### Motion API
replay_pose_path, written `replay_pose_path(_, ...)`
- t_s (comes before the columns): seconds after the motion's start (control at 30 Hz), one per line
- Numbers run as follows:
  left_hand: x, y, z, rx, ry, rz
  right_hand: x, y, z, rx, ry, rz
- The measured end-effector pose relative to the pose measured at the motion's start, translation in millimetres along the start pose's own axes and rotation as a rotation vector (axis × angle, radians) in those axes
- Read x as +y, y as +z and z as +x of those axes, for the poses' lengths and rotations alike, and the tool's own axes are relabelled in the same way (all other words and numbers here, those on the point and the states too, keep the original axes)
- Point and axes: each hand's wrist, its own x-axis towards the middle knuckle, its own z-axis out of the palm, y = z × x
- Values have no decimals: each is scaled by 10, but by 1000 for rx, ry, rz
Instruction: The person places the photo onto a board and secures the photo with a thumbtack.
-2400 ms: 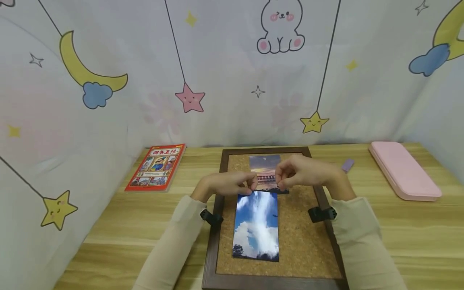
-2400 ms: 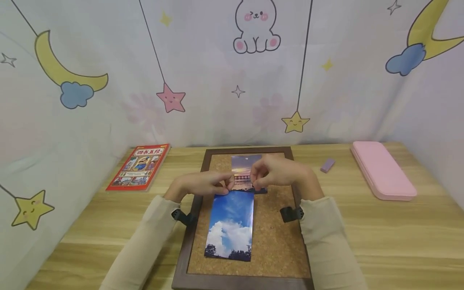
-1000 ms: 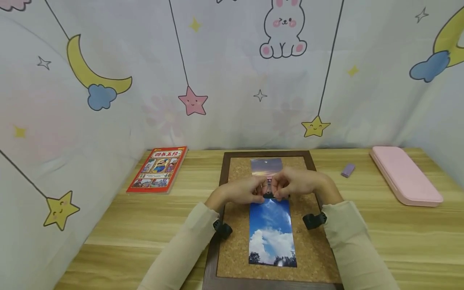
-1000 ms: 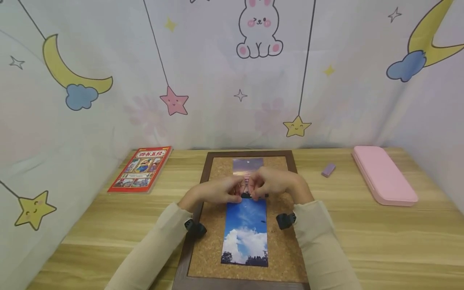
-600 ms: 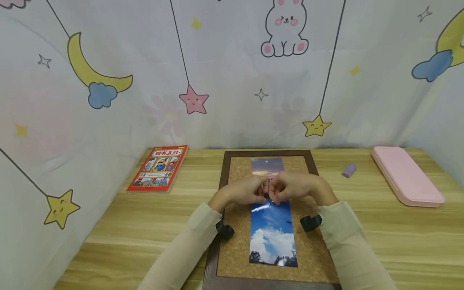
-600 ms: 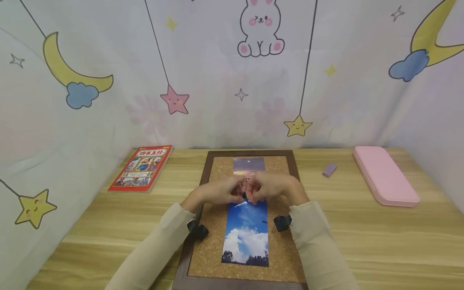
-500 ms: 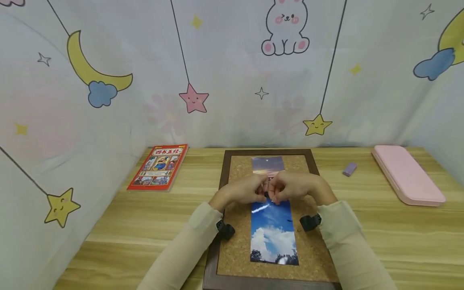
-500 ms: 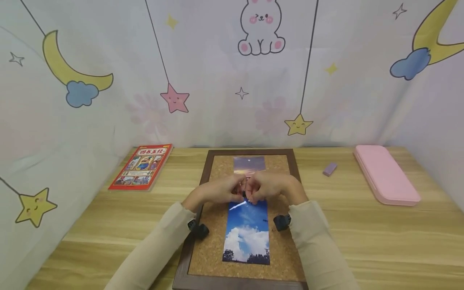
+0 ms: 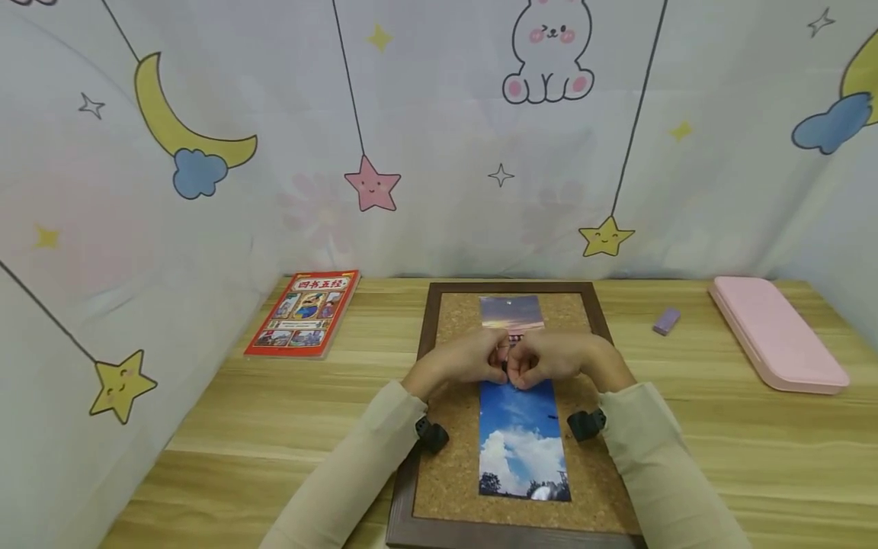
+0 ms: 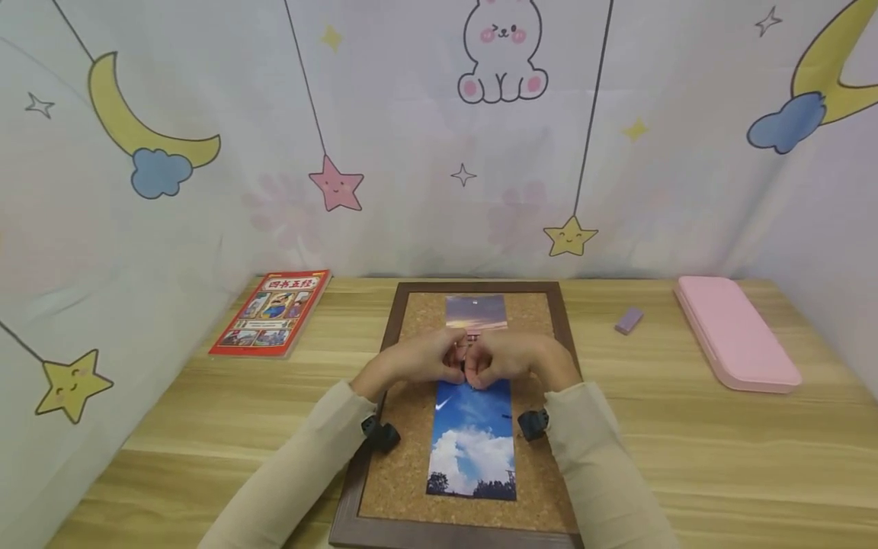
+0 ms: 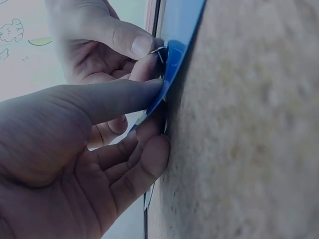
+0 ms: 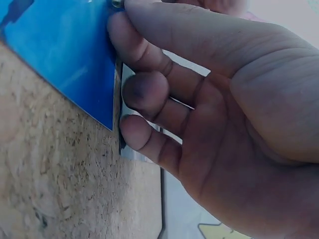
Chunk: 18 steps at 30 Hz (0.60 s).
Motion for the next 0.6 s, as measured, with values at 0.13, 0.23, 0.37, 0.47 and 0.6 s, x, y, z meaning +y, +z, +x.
replay_pose_path(0.13,6,-2,5,4,-20,14,-9,0,2,12,0,-18)
replay_pose_path(0.23,23,-5,9,2,-40,18,-8,3,-8,24,10,-23)
replay_pose_path(0.37,36,-3,5,-17,-63,20,5,17,-11,23,21,-29)
replay_pose_path(0.47,37,0,4,-20,-65,22,2,29,-2,30,27,-31)
replay_pose_path(0.6,34,-9,-5,-13,-52,4,-15,45,21,53,41,-33)
